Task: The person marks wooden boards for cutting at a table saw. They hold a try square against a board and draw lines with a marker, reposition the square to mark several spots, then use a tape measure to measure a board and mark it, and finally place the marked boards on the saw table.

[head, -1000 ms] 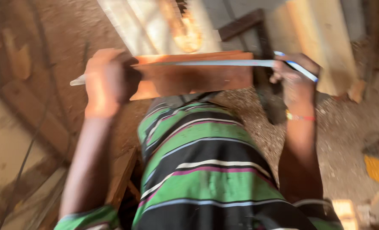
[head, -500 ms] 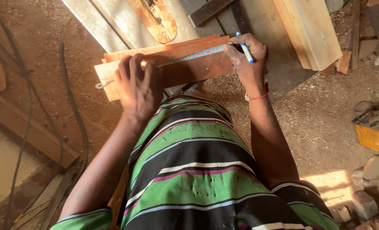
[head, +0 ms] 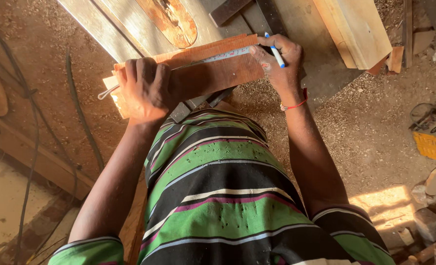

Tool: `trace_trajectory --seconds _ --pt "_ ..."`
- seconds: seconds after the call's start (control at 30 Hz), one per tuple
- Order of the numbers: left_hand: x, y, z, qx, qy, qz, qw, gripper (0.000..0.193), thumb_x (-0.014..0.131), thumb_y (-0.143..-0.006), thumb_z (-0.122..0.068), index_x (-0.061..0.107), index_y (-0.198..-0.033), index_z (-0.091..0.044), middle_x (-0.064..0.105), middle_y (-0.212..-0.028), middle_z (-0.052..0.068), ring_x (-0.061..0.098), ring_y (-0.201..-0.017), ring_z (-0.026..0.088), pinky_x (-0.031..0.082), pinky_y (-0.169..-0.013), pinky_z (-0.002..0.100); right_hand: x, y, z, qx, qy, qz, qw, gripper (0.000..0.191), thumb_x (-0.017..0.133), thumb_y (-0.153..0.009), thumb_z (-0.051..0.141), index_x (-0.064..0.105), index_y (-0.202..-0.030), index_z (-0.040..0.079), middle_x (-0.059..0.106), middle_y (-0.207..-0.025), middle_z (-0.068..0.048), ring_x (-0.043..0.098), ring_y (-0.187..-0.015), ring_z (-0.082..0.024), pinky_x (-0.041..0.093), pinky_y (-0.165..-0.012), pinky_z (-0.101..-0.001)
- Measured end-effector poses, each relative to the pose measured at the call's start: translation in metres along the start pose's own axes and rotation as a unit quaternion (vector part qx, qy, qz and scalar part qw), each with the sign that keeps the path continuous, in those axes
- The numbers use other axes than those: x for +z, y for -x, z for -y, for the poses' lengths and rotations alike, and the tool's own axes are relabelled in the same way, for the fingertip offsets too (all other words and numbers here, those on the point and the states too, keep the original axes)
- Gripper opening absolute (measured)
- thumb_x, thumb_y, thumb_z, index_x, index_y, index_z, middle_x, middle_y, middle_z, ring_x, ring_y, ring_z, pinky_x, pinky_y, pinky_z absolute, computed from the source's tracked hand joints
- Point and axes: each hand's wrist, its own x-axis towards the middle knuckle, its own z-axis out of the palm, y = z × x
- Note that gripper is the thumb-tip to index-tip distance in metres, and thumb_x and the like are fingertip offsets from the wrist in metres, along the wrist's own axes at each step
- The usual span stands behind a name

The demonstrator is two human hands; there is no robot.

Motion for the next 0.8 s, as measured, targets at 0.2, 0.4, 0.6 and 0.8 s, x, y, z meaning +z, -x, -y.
trace_trajectory --seconds 0.2,0.4,0.6,0.8 --pt "-0.004 0.005 -0.011 -0.03 0.014 0.029 0.999 0.017 0.078 -0.098 -0.023 0.067 -0.091 -0.013 0.057 -0.103 0.009 0.054 -0.103 0.031 0.041 -0.084 0.046 -0.028 0.005 0.034 0.089 0.004 -0.013 0.996 0.018 0.071 -0.101 0.013 0.077 -0.102 -0.004 0.069 -0.082 -0.013 0.063 -0.074 -0.013 0.048 -0.069 -0.0263" --pt "-0.002 0.006 -0.005 -0.03 0.036 0.024 0.999 0.013 0.079 -0.097 -0.023 0.072 -0.093 -0.013 0.058 -0.104 0.008 0.054 -0.105 0.029 0.041 -0.085 0.045 -0.035 0.007 0.043 0.045 -0.132 0.094 0.986 0.008 0.069 -0.101 -0.004 0.063 -0.106 -0.004 0.076 -0.096 -0.008 0.076 -0.087 -0.012 0.061 -0.077 -0.0247" --pt "-0.002 0.003 -0.003 -0.036 0.073 0.02 0.996 0.012 0.078 -0.1 -0.019 0.073 -0.091 -0.013 0.058 -0.104 0.004 0.053 -0.104 0.026 0.04 -0.086 0.042 -0.025 0.006 0.042 0.012 0.028 0.066 0.997 0.004 0.075 -0.096 -0.007 0.073 -0.098 -0.005 0.074 -0.085 -0.005 0.063 -0.071 -0.003 0.05 -0.062 -0.0188" --pt "-0.007 -0.001 -0.009 -0.043 0.059 0.024 0.997 0.011 0.079 -0.096 -0.018 0.071 -0.09 -0.014 0.056 -0.103 0.003 0.053 -0.102 0.025 0.039 -0.085 0.042 -0.026 0.005 0.052 0.001 0.057 0.068 0.996 0.004 0.075 -0.096 -0.006 0.073 -0.095 -0.003 0.071 -0.079 -0.003 0.06 -0.068 -0.002 0.048 -0.061 -0.0195"
